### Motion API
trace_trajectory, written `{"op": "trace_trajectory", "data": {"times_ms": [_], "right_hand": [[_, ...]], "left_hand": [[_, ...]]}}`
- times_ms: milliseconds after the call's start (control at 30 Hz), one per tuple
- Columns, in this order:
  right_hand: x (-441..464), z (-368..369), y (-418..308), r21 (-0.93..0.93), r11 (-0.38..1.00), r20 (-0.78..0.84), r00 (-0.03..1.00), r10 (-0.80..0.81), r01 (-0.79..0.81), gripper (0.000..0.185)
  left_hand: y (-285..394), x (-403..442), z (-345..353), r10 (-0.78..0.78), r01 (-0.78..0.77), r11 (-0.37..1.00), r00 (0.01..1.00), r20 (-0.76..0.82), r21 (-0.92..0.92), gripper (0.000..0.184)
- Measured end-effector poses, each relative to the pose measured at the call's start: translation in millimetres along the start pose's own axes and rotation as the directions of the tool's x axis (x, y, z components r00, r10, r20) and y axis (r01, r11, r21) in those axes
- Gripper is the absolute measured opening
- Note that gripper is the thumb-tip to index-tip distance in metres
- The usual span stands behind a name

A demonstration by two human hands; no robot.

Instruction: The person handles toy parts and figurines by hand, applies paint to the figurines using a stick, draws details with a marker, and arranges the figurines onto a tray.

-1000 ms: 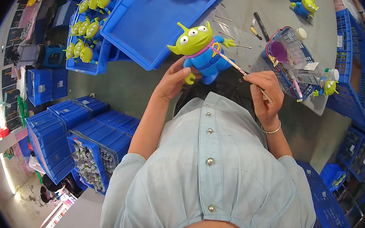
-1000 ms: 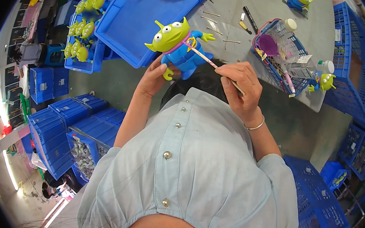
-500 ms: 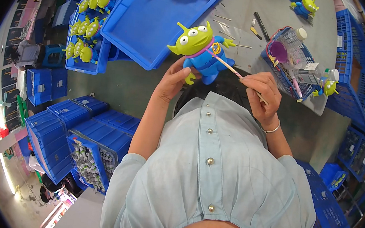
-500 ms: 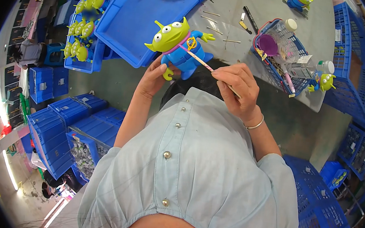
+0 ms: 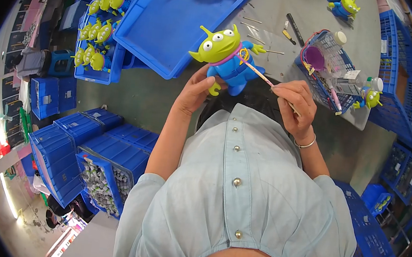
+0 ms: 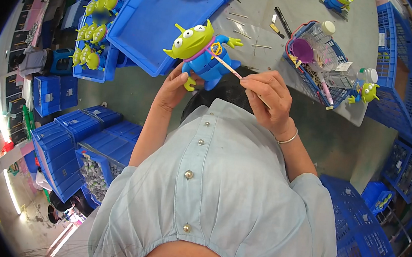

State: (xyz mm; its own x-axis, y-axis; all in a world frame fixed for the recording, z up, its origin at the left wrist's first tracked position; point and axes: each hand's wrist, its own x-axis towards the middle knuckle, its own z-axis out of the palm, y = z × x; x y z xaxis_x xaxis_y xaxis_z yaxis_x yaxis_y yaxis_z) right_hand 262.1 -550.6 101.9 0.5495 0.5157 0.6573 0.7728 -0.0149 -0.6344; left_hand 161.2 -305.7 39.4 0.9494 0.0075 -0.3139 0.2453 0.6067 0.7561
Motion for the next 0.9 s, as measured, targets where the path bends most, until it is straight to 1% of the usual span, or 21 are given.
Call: {"op": "trace_trajectory", "data": {"times_ms": [133, 333, 433, 533, 567, 667, 767, 867, 900], "right_hand": [[1, -4, -1, -0.006, 1.000, -0.022, 1.000, -0.001, 0.001, 0.021], [0, 2, -1, 0.034, 0.999, -0.010, 1.000, -0.005, 0.005, 0.020], [0, -4, 0, 0.003, 1.000, -0.029, 0.999, 0.028, -0.028, 0.018], [-2, -15, 1, 0.020, 0.996, -0.084, 0.992, 0.091, -0.090, 0.016], [-4, -18, 2, 0.052, 0.992, -0.123, 0.985, 0.121, -0.115, 0.013], [-15, -37, 11, 0.025, 0.959, -0.280, 0.919, 0.278, -0.283, 0.011], [-31, -60, 32, -0.096, 0.854, -0.382, 0.811, 0.442, -0.511, 0.011], [-49, -76, 55, -0.113, 0.776, -0.428, 0.735, 0.526, -0.620, 0.012], [-53, -78, 61, -0.111, 0.774, -0.442, 0.729, 0.523, -0.623, 0.013]], "left_hand": [[0, 0, 0, 0.006, -0.006, 1.000, 1.000, 0.006, -0.003, 0.068], [-3, 1, -3, -0.001, 0.001, 1.000, 1.000, 0.009, -0.012, 0.068], [-3, 0, -3, -0.003, 0.003, 1.000, 1.000, -0.001, -0.011, 0.068], [-3, 1, -1, -0.001, 0.001, 1.000, 1.000, -0.013, -0.013, 0.066], [-4, 1, -2, -0.004, 0.004, 1.000, 1.000, -0.013, -0.015, 0.065], [-6, 2, -4, -0.023, 0.021, 0.999, 0.999, -0.026, -0.040, 0.062], [-9, 3, -7, -0.051, 0.049, 0.997, 0.998, -0.032, -0.066, 0.061], [-9, 5, -5, -0.062, 0.058, 0.992, 0.998, -0.028, -0.108, 0.058], [-9, 6, -5, -0.060, 0.056, 0.990, 0.998, -0.029, -0.126, 0.057]]}}
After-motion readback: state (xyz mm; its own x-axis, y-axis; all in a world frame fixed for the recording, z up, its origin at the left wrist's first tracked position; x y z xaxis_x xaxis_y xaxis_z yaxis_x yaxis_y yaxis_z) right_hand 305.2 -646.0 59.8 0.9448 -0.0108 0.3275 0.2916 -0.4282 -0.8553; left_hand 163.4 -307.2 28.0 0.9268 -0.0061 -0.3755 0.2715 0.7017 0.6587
